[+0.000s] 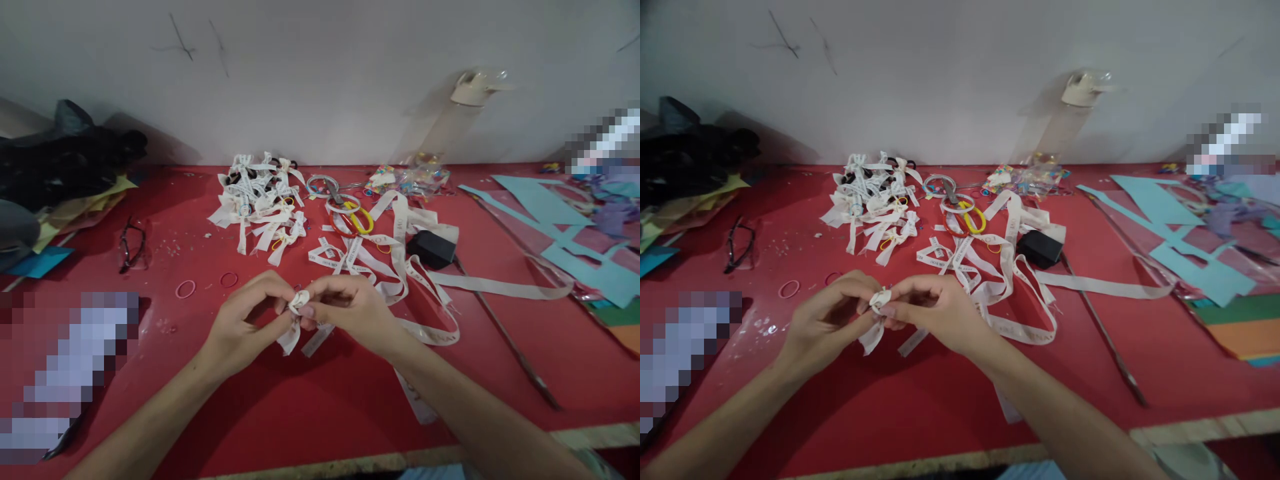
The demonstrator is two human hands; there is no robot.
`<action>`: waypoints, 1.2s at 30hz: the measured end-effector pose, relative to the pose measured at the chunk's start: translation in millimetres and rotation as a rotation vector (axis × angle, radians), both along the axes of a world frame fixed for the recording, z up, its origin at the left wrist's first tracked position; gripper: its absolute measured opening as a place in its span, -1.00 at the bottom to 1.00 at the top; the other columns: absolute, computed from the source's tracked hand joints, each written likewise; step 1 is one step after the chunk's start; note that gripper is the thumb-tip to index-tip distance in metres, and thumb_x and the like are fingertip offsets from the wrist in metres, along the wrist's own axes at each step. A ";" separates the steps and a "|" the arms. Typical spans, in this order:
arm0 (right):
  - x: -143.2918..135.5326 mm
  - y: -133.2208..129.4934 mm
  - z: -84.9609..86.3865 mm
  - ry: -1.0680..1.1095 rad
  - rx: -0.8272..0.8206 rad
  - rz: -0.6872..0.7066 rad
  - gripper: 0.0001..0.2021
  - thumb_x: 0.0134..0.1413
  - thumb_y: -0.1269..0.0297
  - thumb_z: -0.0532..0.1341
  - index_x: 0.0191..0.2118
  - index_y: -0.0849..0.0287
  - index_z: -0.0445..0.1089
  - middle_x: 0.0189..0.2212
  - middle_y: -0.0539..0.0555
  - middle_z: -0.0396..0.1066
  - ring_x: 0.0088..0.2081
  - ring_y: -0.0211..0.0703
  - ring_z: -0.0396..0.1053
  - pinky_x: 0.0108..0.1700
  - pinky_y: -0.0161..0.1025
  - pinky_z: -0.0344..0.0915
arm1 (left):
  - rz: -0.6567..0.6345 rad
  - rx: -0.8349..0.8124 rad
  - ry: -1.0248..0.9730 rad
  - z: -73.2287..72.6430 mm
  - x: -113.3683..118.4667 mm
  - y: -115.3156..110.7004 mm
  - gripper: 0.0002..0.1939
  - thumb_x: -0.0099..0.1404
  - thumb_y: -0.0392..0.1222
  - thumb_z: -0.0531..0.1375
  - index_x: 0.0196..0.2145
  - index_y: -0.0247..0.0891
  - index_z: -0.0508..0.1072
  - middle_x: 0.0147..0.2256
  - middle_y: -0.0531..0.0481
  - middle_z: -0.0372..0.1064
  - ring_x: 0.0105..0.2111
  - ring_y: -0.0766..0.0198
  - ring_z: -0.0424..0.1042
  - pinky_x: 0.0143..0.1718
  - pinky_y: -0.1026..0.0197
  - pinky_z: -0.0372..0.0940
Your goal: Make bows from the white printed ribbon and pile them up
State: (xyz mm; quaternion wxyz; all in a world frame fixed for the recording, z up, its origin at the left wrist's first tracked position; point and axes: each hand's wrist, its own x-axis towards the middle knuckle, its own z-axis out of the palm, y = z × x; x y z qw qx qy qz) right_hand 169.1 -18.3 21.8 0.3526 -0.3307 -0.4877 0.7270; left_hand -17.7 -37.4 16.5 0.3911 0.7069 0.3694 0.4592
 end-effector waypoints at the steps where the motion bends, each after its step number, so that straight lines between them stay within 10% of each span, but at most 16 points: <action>1: 0.4 0.0 -0.2 -0.009 0.002 -0.008 -0.74 -0.19 0.16 0.44 -0.39 0.22 0.50 -0.54 -0.01 0.49 -0.48 -0.29 0.45 -0.35 -0.33 0.42 | -0.001 0.013 0.005 -0.2 -0.5 0.7 -0.94 0.25 -0.33 0.21 -0.28 -0.26 0.44 -0.40 -0.02 0.32 -0.39 0.32 0.34 -0.38 0.28 0.27; 24: 1.1 -3.3 -3.3 -0.194 0.260 0.075 -0.78 0.27 0.10 0.09 -0.27 0.16 0.25 -0.45 -0.05 0.27 -0.39 -0.32 0.26 -0.28 -0.33 0.22 | -0.022 0.017 0.088 -1.0 -4.6 8.9 -0.87 0.23 -0.39 0.20 -0.26 -0.25 0.45 -0.42 0.04 0.27 -0.42 0.38 0.30 -0.38 0.34 0.26; 36: -3.1 -4.5 -4.2 -0.070 0.161 -0.005 -0.78 0.08 0.17 0.30 -0.25 0.18 0.32 -0.41 -0.05 0.36 -0.41 -0.36 0.34 -0.31 -0.37 0.28 | -0.012 0.011 0.004 -3.2 -5.2 6.2 -0.83 0.24 -0.42 0.20 -0.23 -0.22 0.42 -0.39 0.05 0.24 -0.38 0.39 0.29 -0.33 0.35 0.25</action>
